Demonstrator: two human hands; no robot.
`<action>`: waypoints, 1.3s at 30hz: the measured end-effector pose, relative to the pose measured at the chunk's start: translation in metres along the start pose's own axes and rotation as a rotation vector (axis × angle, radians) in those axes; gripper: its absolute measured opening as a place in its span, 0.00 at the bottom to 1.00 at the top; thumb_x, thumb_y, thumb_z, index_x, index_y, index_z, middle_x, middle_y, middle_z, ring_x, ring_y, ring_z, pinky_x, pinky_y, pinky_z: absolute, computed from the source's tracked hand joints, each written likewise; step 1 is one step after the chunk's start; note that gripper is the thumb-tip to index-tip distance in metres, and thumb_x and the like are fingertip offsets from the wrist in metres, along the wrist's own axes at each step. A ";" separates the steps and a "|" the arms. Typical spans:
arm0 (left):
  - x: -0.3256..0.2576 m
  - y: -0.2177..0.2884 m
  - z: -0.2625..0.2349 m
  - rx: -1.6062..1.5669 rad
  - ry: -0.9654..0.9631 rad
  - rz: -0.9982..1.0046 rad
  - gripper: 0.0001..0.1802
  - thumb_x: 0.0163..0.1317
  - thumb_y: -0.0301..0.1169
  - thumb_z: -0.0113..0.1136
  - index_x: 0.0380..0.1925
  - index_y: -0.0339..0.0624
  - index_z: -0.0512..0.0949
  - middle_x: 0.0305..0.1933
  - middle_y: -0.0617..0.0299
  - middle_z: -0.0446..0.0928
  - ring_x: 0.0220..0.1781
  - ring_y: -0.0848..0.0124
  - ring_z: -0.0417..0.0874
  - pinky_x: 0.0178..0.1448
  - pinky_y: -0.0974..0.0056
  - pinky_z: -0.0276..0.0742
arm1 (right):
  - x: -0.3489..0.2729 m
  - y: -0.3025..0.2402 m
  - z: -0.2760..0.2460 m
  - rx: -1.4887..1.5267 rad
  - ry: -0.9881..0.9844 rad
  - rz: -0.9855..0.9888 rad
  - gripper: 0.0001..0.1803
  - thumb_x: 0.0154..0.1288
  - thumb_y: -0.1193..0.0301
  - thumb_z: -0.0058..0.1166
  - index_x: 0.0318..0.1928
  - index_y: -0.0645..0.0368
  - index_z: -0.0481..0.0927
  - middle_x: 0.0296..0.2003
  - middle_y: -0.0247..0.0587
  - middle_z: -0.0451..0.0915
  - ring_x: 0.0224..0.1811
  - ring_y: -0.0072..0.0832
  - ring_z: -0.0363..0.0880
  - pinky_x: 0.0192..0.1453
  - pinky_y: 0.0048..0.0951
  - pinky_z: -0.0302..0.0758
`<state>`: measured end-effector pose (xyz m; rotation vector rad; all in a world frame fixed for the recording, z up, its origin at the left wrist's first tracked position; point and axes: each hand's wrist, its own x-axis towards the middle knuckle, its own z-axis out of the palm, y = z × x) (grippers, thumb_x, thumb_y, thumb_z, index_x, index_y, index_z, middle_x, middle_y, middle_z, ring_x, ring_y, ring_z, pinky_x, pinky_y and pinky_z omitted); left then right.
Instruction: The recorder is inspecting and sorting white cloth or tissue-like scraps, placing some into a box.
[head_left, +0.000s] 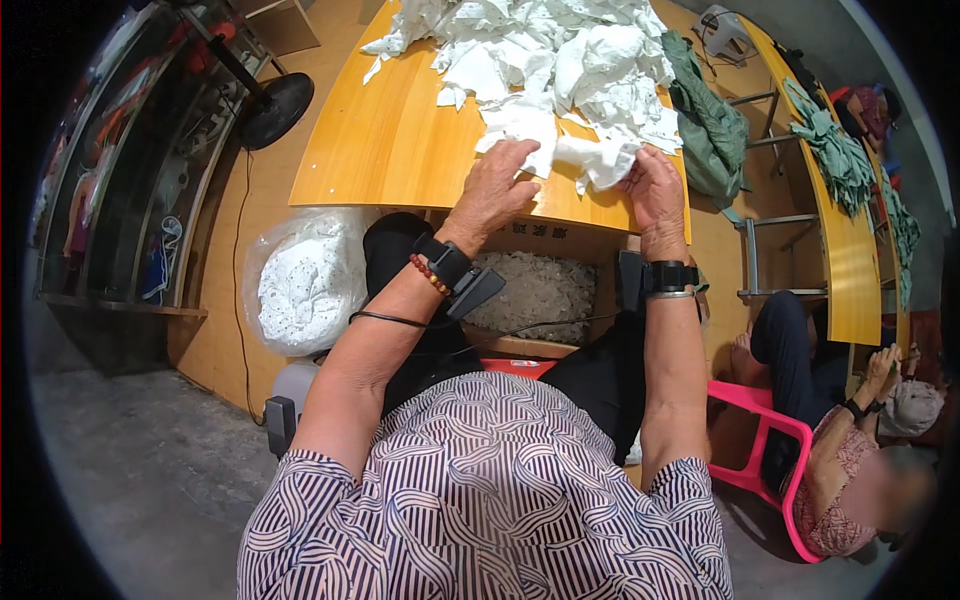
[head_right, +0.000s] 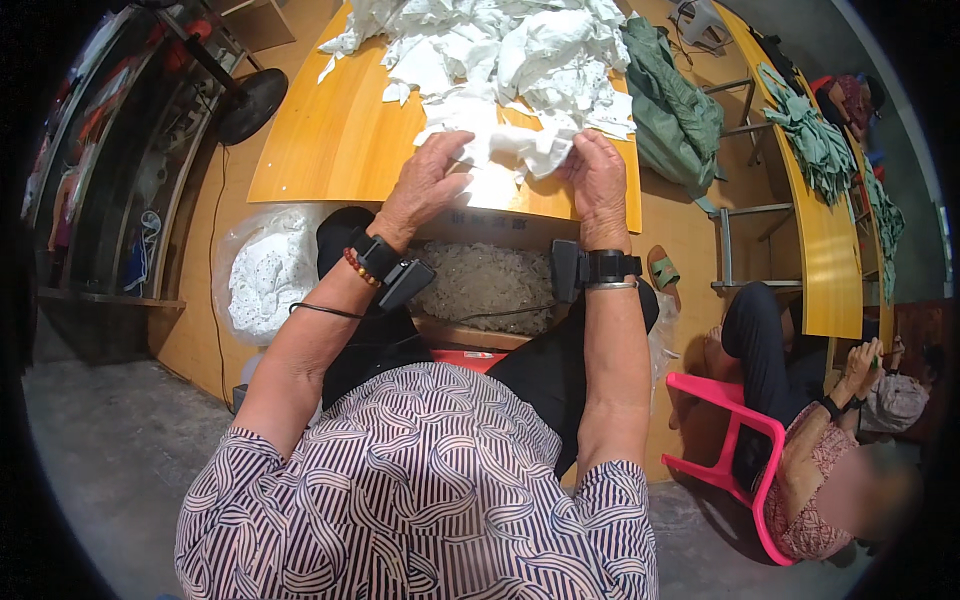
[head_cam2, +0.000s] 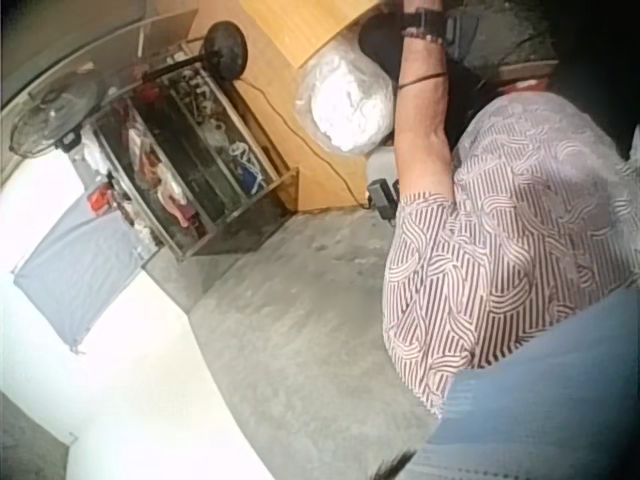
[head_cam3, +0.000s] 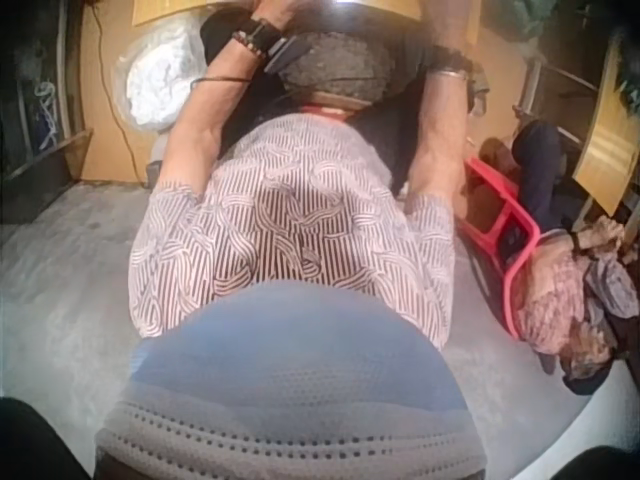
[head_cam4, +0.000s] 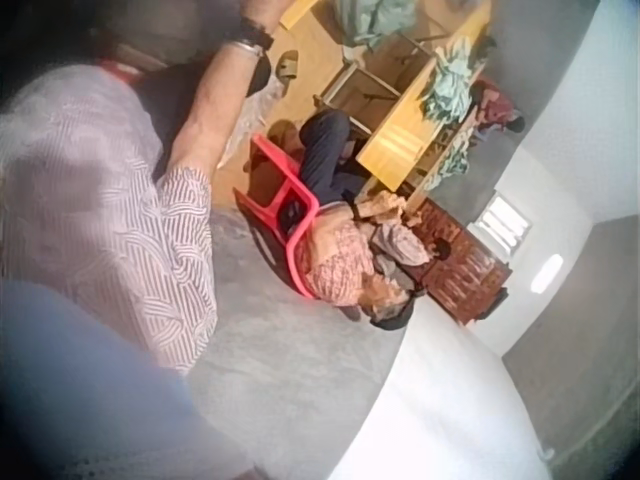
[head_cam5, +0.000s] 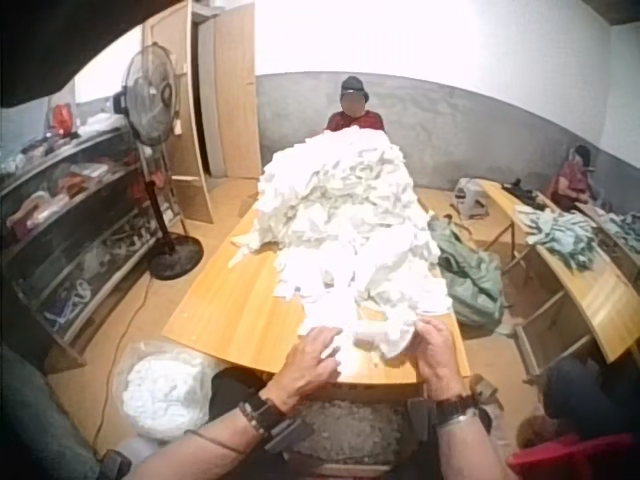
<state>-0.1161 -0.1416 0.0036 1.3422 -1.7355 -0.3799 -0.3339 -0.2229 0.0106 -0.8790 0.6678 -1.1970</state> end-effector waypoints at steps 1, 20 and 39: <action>0.000 0.000 -0.001 -0.002 0.009 -0.008 0.21 0.47 0.31 0.53 0.43 0.36 0.72 0.44 0.52 0.72 0.45 0.58 0.74 0.50 0.62 0.70 | 0.004 0.002 -0.008 0.133 0.020 -0.023 0.04 0.59 0.76 0.45 0.35 0.61 0.73 0.30 0.34 0.76 0.31 0.23 0.75 0.37 0.25 0.73; -0.068 0.033 0.006 -1.720 -0.306 -0.797 0.29 0.56 0.50 0.55 0.48 0.38 0.69 0.40 0.55 0.77 0.43 0.65 0.78 0.45 0.62 0.75 | -0.064 0.011 0.053 0.230 -0.319 0.221 0.10 0.58 0.75 0.45 0.40 0.64 0.73 0.35 0.40 0.78 0.36 0.25 0.78 0.45 0.25 0.74; -0.103 0.028 0.009 -1.521 -0.155 -0.786 0.24 0.46 0.19 0.61 0.46 0.34 0.69 0.41 0.58 0.75 0.42 0.68 0.78 0.51 0.64 0.73 | -0.107 0.075 0.049 -0.048 -0.198 0.312 0.12 0.55 0.73 0.56 0.40 0.64 0.75 0.32 0.33 0.77 0.32 0.17 0.74 0.38 0.18 0.71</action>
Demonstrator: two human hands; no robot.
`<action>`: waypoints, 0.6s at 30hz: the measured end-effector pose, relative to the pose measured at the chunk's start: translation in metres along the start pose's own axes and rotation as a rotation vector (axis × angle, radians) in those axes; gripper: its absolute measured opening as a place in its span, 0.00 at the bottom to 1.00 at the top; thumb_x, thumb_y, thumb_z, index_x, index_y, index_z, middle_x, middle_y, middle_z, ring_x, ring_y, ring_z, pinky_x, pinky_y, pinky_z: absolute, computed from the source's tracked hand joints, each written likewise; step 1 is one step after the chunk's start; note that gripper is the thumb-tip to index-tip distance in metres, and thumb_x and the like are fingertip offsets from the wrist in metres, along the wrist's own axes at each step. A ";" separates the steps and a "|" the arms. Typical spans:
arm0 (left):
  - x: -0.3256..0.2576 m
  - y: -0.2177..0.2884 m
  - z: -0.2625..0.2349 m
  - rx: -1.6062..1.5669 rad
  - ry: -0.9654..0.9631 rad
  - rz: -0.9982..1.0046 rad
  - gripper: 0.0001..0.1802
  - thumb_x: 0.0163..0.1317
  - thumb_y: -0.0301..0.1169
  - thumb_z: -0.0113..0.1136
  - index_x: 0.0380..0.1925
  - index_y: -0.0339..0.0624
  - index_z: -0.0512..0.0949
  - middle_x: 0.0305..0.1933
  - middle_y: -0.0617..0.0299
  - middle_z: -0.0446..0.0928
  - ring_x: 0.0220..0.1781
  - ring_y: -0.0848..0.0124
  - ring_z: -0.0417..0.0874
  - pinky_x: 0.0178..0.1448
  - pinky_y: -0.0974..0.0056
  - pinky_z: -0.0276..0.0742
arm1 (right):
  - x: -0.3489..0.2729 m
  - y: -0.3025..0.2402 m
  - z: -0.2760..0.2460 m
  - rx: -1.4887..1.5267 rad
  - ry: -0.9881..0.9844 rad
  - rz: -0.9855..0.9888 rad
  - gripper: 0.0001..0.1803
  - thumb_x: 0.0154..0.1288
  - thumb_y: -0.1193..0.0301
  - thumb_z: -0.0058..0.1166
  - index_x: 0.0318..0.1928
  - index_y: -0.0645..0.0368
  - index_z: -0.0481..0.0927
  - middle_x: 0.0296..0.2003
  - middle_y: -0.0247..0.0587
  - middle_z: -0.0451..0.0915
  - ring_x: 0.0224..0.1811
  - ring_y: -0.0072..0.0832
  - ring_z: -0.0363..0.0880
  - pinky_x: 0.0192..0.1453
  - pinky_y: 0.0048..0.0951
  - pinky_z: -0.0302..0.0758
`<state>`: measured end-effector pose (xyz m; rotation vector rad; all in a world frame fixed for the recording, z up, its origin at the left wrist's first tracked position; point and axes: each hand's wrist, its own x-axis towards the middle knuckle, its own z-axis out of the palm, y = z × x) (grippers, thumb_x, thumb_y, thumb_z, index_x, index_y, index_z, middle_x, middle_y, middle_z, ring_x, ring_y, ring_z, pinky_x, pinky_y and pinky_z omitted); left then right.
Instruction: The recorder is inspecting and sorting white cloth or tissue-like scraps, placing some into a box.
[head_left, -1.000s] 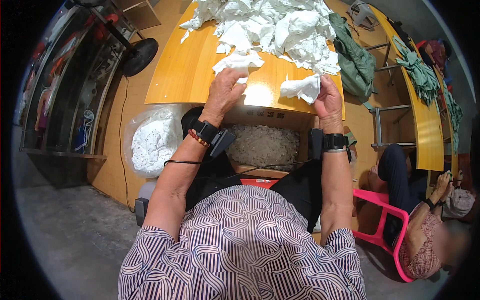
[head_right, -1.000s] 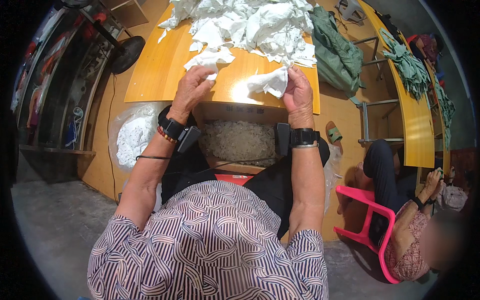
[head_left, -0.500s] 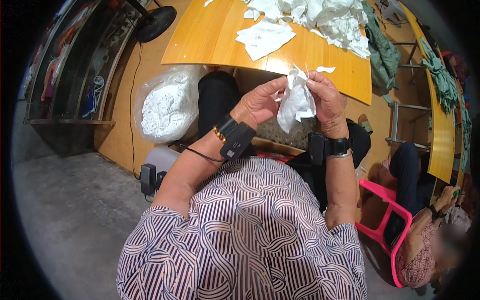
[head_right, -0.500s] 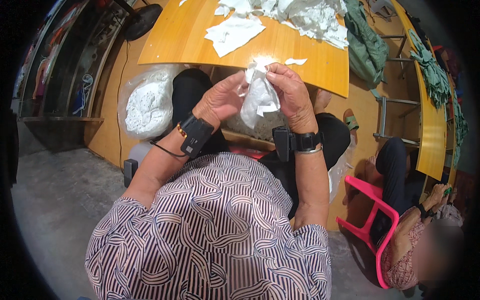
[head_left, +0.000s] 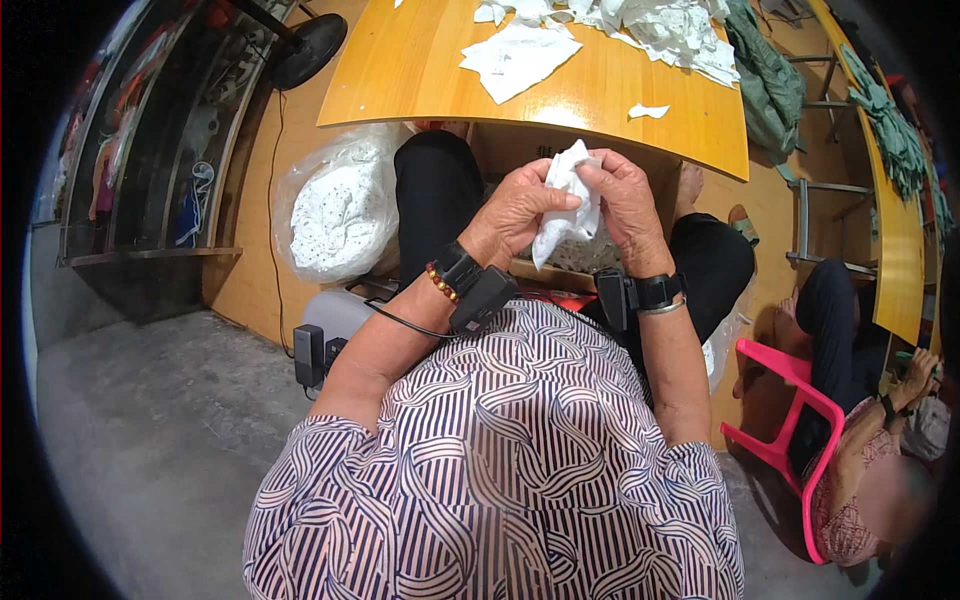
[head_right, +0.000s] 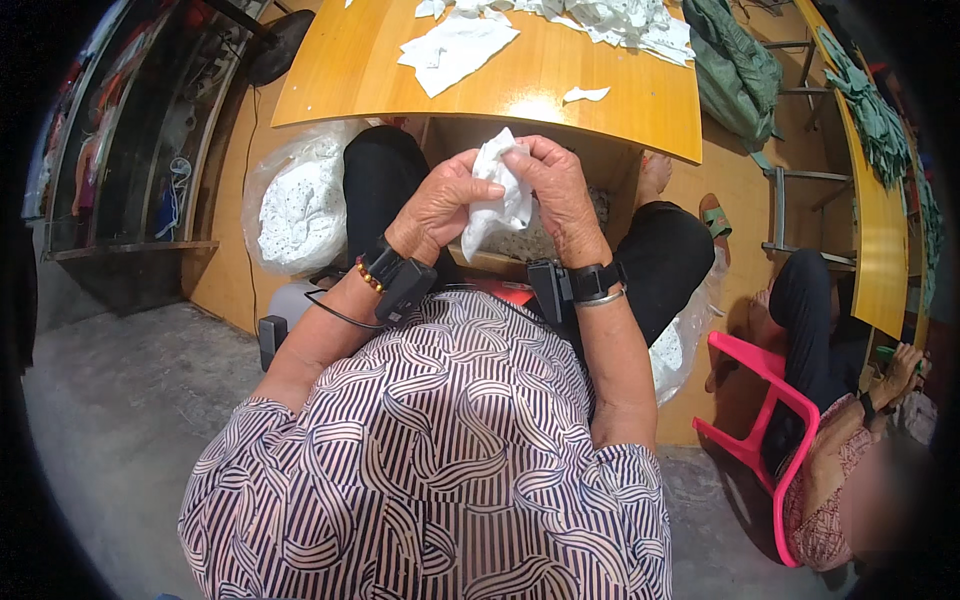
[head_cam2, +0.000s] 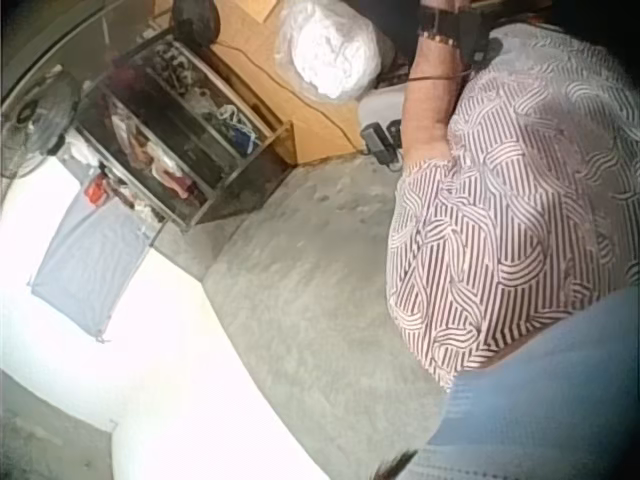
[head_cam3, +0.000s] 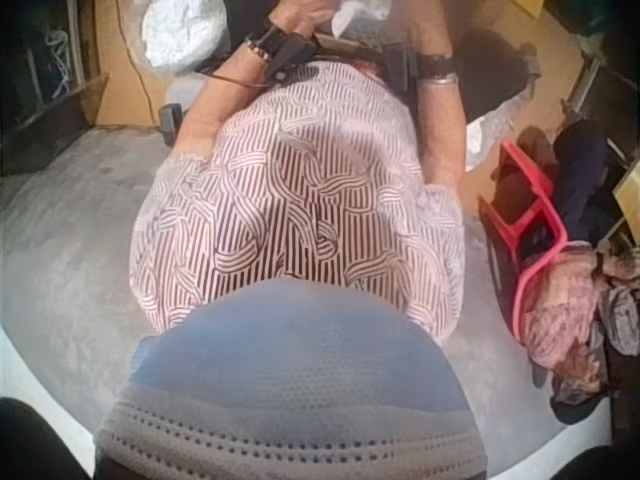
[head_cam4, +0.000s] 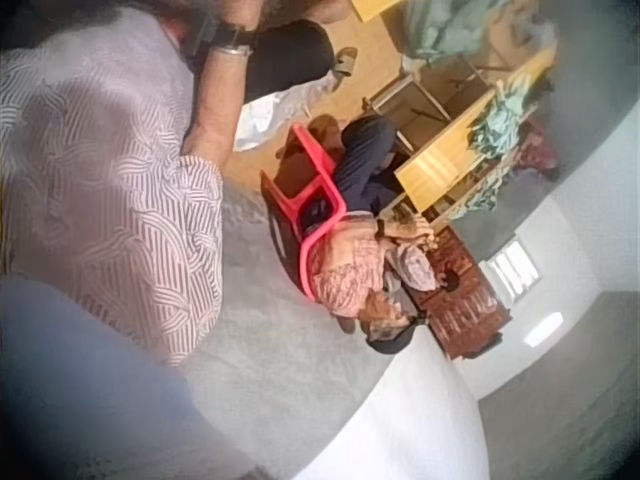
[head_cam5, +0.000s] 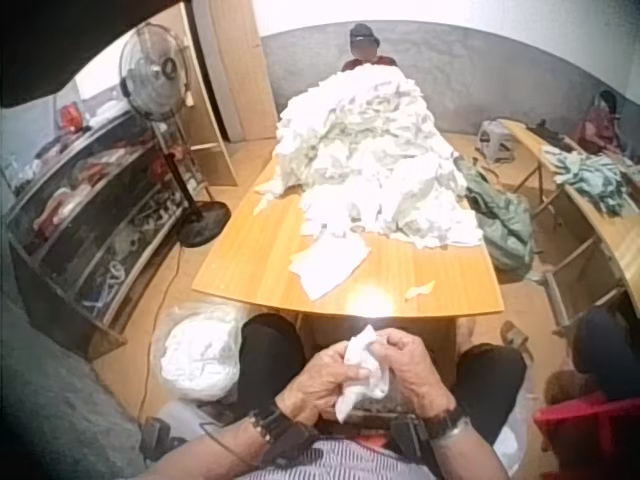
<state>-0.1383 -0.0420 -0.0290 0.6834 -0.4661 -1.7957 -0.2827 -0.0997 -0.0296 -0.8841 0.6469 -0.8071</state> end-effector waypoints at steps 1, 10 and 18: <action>-0.001 0.000 0.002 0.001 0.001 -0.003 0.24 0.46 0.19 0.61 0.46 0.34 0.69 0.41 0.58 0.75 0.42 0.68 0.78 0.51 0.64 0.73 | 0.001 0.001 -0.001 -0.003 0.041 -0.008 0.10 0.56 0.73 0.55 0.39 0.64 0.76 0.30 0.32 0.77 0.31 0.16 0.74 0.37 0.17 0.71; -0.015 0.006 -0.001 -0.132 0.019 -0.092 0.26 0.41 0.17 0.59 0.45 0.34 0.70 0.38 0.58 0.75 0.40 0.67 0.78 0.51 0.62 0.73 | 0.003 0.022 -0.056 -0.559 0.237 0.070 0.11 0.56 0.69 0.56 0.37 0.61 0.77 0.25 0.31 0.75 0.24 0.17 0.72 0.25 0.18 0.68; -0.019 0.004 -0.011 -0.182 -0.055 -0.102 0.27 0.41 0.17 0.56 0.48 0.33 0.69 0.42 0.56 0.76 0.43 0.66 0.78 0.55 0.63 0.69 | -0.010 0.003 -0.004 -0.454 -0.029 -0.186 0.19 0.56 0.63 0.56 0.45 0.62 0.75 0.34 0.37 0.76 0.36 0.21 0.73 0.40 0.21 0.72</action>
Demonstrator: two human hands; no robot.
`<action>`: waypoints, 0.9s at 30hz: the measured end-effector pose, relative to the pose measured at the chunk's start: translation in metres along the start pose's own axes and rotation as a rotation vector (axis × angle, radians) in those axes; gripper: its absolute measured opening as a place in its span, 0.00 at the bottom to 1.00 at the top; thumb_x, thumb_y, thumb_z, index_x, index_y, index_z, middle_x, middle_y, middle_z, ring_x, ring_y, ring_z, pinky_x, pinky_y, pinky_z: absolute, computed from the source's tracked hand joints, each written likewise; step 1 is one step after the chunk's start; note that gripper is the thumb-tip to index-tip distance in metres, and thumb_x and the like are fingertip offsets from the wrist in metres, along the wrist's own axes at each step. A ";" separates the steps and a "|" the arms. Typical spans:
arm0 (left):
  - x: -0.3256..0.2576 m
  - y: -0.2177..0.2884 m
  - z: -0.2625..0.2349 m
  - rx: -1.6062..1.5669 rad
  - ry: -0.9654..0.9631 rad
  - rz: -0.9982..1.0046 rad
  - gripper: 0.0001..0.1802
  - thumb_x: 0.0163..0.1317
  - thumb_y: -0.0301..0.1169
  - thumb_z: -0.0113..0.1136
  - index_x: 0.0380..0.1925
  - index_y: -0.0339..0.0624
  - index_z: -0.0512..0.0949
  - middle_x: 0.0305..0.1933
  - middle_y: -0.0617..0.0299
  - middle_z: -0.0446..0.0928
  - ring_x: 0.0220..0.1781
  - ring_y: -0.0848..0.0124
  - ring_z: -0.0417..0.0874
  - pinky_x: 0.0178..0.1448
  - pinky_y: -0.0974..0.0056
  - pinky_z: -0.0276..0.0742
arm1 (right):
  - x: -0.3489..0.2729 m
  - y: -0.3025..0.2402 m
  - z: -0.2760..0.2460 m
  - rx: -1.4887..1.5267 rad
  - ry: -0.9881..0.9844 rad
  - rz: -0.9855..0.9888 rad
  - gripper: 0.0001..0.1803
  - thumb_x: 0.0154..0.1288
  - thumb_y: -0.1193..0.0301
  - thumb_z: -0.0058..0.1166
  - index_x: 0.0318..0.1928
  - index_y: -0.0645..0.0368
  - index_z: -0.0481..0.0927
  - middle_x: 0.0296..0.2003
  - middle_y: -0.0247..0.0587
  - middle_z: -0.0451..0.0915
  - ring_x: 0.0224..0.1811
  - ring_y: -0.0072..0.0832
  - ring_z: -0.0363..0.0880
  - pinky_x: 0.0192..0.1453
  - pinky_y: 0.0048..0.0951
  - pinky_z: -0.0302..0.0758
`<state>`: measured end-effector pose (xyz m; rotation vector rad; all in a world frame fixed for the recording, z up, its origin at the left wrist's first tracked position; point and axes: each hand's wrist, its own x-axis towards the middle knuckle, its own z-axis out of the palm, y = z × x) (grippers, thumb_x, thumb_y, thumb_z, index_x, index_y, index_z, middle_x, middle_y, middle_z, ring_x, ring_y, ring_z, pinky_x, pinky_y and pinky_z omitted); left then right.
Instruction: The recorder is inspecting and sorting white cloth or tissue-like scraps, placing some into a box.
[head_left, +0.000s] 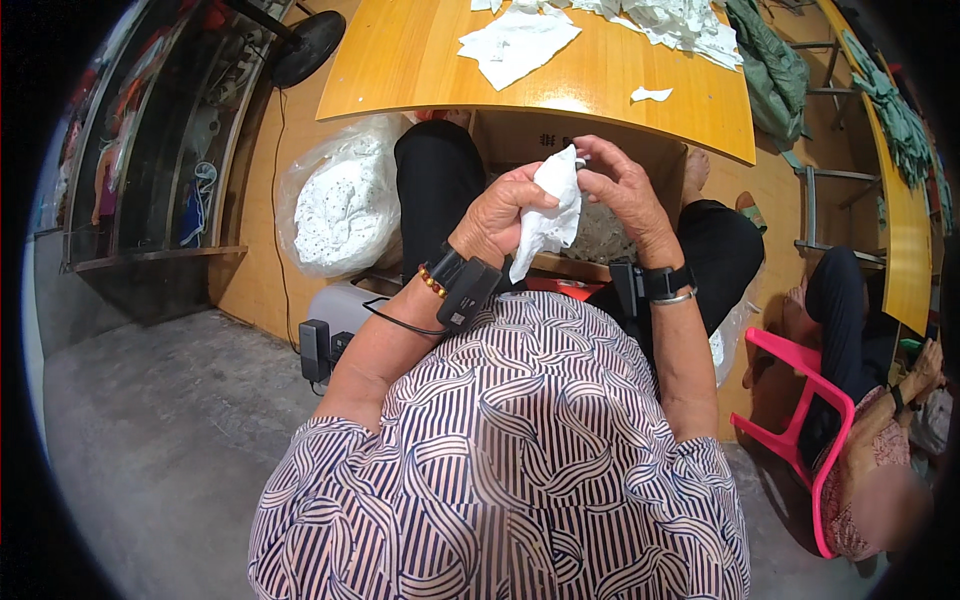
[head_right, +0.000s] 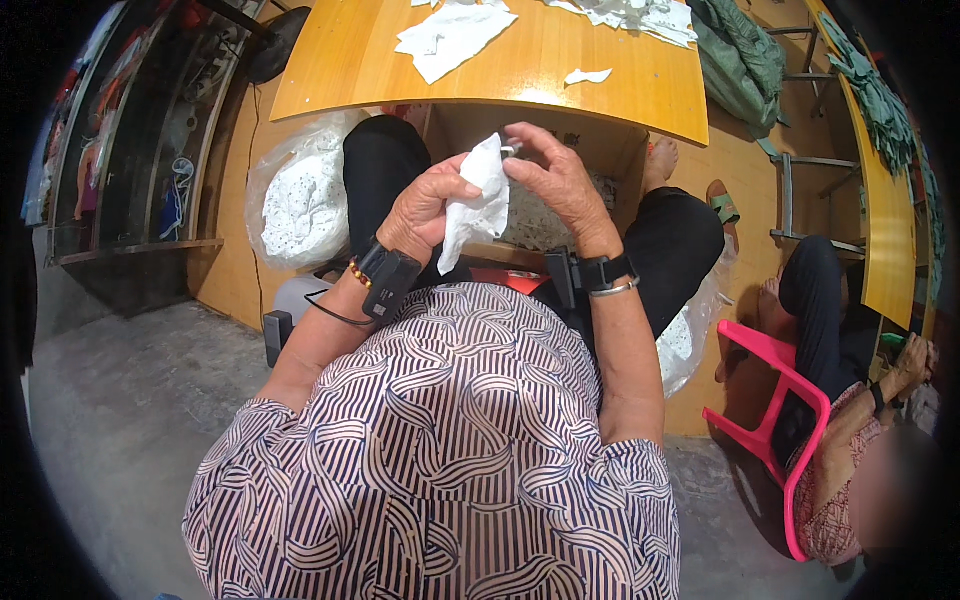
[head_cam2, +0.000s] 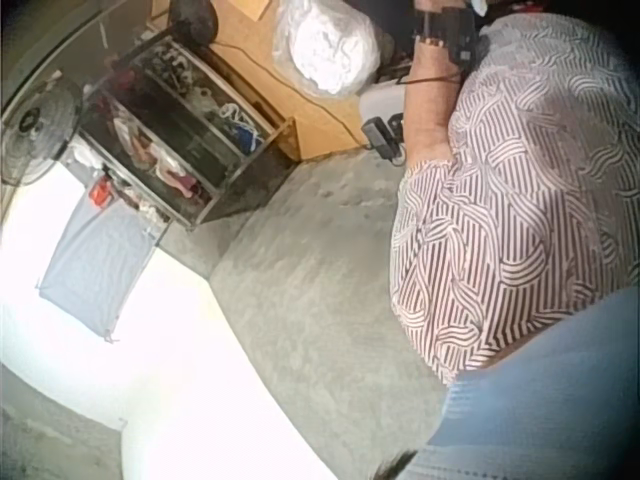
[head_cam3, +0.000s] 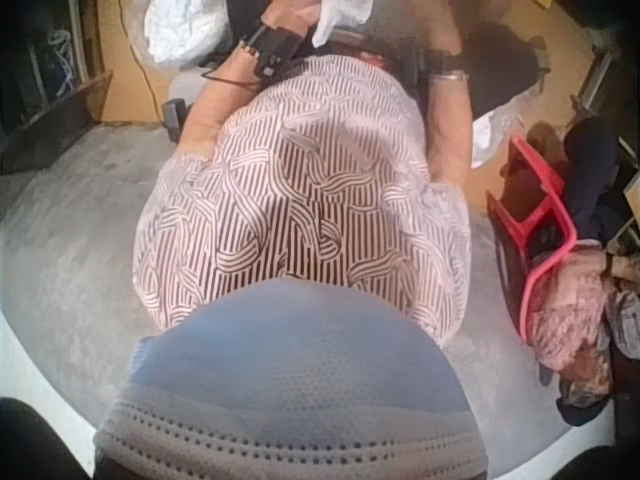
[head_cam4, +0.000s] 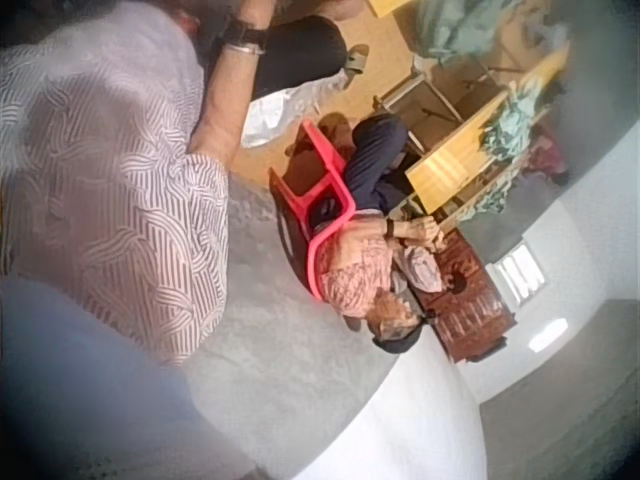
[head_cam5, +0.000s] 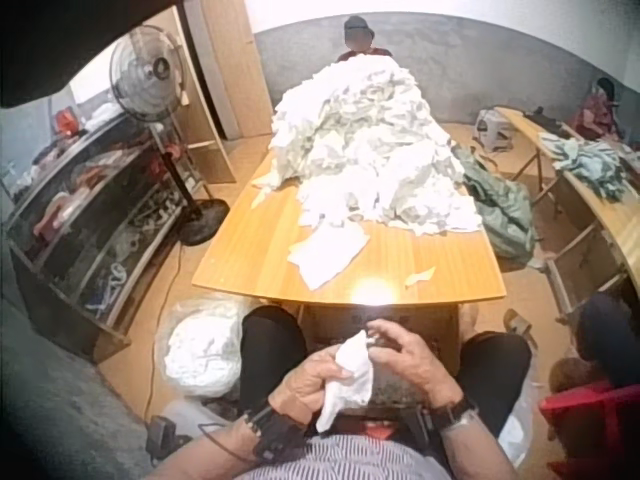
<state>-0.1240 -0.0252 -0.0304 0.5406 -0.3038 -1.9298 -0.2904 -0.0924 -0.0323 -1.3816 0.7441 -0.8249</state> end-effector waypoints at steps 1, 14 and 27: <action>0.000 0.000 0.001 0.000 0.001 0.000 0.27 0.41 0.17 0.56 0.48 0.33 0.69 0.42 0.56 0.76 0.43 0.66 0.78 0.55 0.63 0.69 | 0.002 0.003 -0.002 0.001 0.000 0.001 0.19 0.56 0.63 0.56 0.45 0.62 0.75 0.34 0.37 0.76 0.36 0.21 0.73 0.40 0.21 0.72; -0.006 0.008 0.010 0.269 0.122 0.099 0.27 0.42 0.19 0.59 0.47 0.33 0.69 0.41 0.59 0.75 0.40 0.71 0.78 0.49 0.67 0.73 | -0.002 0.028 -0.027 -0.458 0.074 0.105 0.20 0.56 0.60 0.54 0.44 0.63 0.76 0.32 0.36 0.78 0.38 0.25 0.74 0.45 0.24 0.70; 0.005 0.005 -0.014 0.080 0.320 0.330 0.07 0.54 0.24 0.57 0.33 0.35 0.74 0.34 0.57 0.77 0.36 0.69 0.79 0.44 0.65 0.76 | -0.005 0.018 -0.001 0.557 -0.038 0.206 0.17 0.52 0.73 0.59 0.44 0.65 0.75 0.38 0.39 0.78 0.39 0.24 0.77 0.46 0.25 0.73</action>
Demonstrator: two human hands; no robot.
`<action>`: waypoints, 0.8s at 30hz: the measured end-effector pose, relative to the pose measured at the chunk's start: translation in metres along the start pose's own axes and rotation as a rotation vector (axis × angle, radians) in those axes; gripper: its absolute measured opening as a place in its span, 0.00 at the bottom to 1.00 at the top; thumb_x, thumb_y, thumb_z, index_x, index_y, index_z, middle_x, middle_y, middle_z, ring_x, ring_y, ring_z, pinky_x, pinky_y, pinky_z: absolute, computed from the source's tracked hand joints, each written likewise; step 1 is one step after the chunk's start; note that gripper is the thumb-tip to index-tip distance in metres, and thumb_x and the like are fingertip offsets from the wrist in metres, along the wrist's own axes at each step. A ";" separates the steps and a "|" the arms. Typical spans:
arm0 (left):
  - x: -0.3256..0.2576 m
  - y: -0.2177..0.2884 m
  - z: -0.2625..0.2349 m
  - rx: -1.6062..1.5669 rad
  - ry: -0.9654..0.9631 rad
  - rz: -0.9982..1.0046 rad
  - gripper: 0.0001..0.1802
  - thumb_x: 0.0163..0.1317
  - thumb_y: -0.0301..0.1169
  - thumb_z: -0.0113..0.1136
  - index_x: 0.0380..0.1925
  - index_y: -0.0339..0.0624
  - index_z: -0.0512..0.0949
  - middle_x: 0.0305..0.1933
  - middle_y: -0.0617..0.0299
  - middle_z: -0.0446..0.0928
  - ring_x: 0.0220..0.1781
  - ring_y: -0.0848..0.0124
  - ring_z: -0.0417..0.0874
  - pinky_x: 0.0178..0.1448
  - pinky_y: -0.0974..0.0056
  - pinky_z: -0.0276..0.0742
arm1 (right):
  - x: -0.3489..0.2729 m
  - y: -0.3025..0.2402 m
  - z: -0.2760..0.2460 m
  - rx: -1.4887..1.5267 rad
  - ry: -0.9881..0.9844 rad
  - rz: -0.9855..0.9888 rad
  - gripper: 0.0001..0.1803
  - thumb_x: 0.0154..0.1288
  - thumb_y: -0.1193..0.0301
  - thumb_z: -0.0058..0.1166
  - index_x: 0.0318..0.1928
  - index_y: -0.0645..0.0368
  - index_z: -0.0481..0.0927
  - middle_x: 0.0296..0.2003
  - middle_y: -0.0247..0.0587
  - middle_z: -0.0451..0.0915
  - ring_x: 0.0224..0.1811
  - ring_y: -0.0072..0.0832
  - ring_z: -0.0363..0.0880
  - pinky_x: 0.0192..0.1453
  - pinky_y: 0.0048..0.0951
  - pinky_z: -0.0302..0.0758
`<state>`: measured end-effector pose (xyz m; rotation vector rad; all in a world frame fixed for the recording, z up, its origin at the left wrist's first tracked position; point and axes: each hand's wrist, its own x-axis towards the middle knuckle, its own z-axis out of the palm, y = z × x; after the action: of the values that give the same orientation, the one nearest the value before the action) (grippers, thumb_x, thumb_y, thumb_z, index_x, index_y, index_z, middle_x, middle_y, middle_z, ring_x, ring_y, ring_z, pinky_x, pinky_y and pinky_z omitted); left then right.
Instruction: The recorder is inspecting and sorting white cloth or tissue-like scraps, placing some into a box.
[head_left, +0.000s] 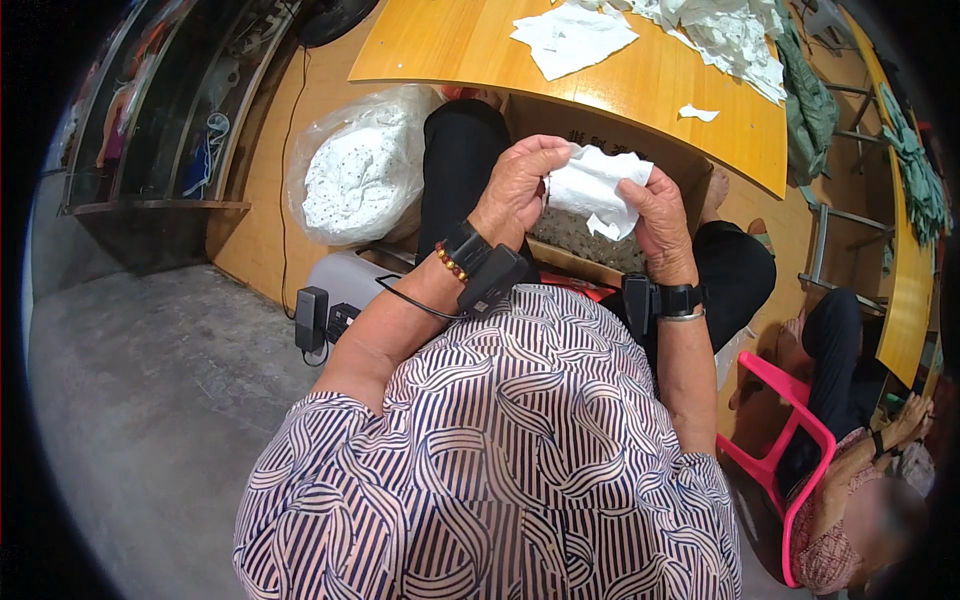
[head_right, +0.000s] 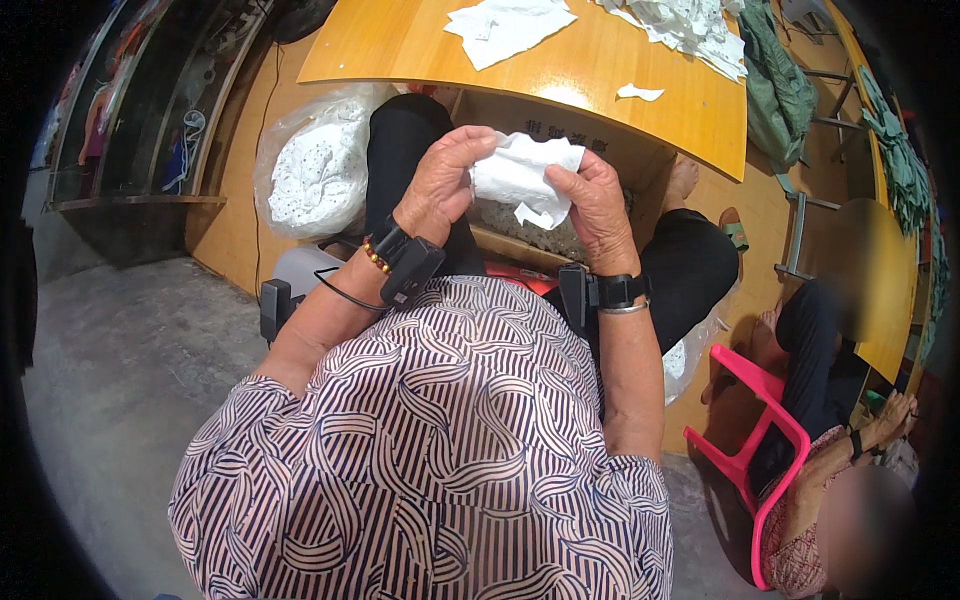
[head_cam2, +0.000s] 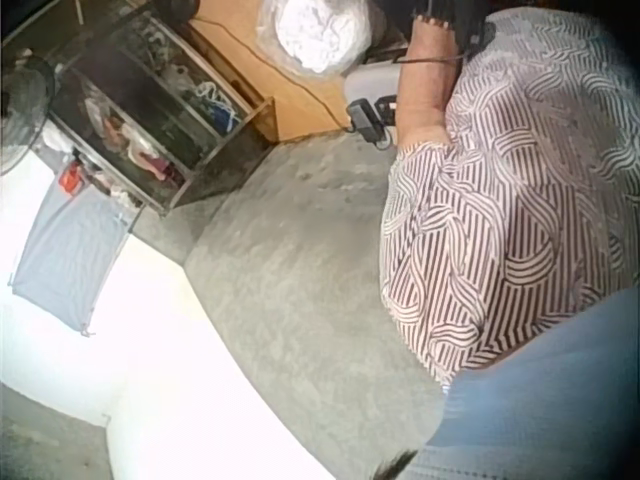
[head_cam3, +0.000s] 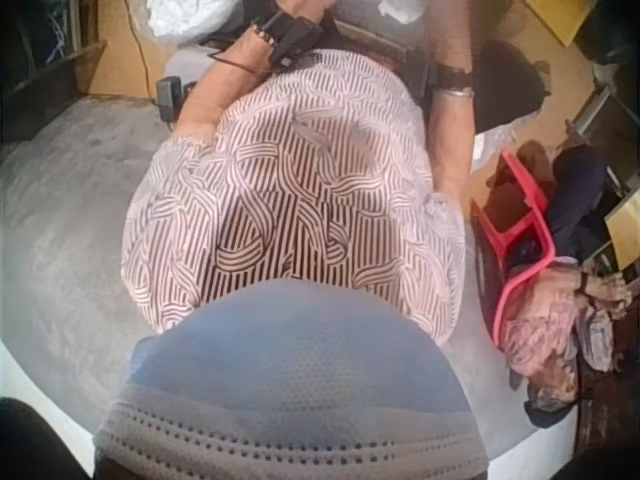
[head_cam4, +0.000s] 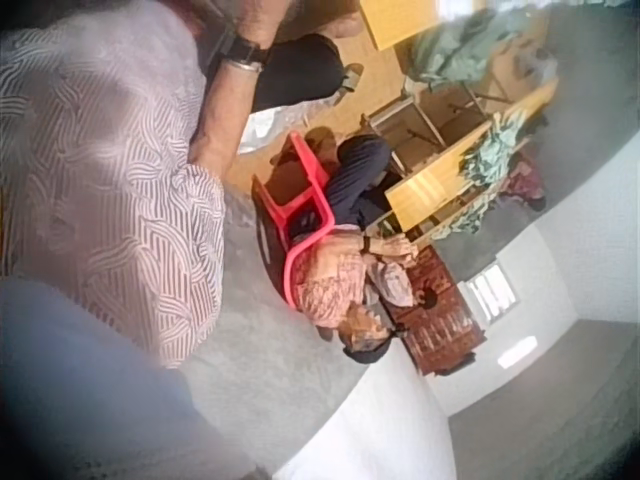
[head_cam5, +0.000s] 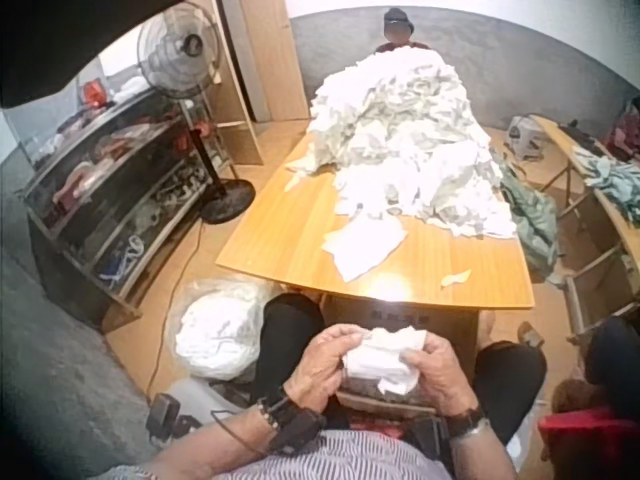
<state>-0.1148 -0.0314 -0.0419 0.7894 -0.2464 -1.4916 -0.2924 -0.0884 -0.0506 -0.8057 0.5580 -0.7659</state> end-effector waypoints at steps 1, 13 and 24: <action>0.004 -0.002 -0.009 0.017 0.031 0.035 0.05 0.55 0.24 0.56 0.32 0.36 0.74 0.30 0.61 0.76 0.31 0.72 0.79 0.39 0.66 0.76 | 0.000 0.000 0.000 -0.005 0.002 0.010 0.17 0.52 0.73 0.59 0.44 0.65 0.75 0.38 0.39 0.78 0.39 0.24 0.77 0.46 0.25 0.73; 0.000 0.007 -0.025 0.320 0.039 -0.113 0.15 0.56 0.38 0.57 0.39 0.42 0.73 0.31 0.64 0.75 0.31 0.74 0.78 0.36 0.70 0.74 | 0.002 -0.020 0.003 0.090 -0.001 0.087 0.18 0.53 0.75 0.56 0.46 0.62 0.73 0.36 0.35 0.78 0.35 0.21 0.77 0.42 0.24 0.74; -0.015 -0.027 0.018 0.184 -0.341 -0.229 0.16 0.58 0.30 0.52 0.46 0.36 0.70 0.44 0.60 0.75 0.47 0.71 0.76 0.53 0.65 0.70 | -0.021 -0.028 0.008 -0.096 0.000 -0.060 0.13 0.54 0.74 0.55 0.42 0.62 0.74 0.35 0.34 0.78 0.34 0.21 0.77 0.41 0.25 0.75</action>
<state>-0.1486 -0.0205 -0.0402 0.7220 -0.5710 -1.8390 -0.3106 -0.0811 -0.0206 -0.9145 0.5760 -0.7985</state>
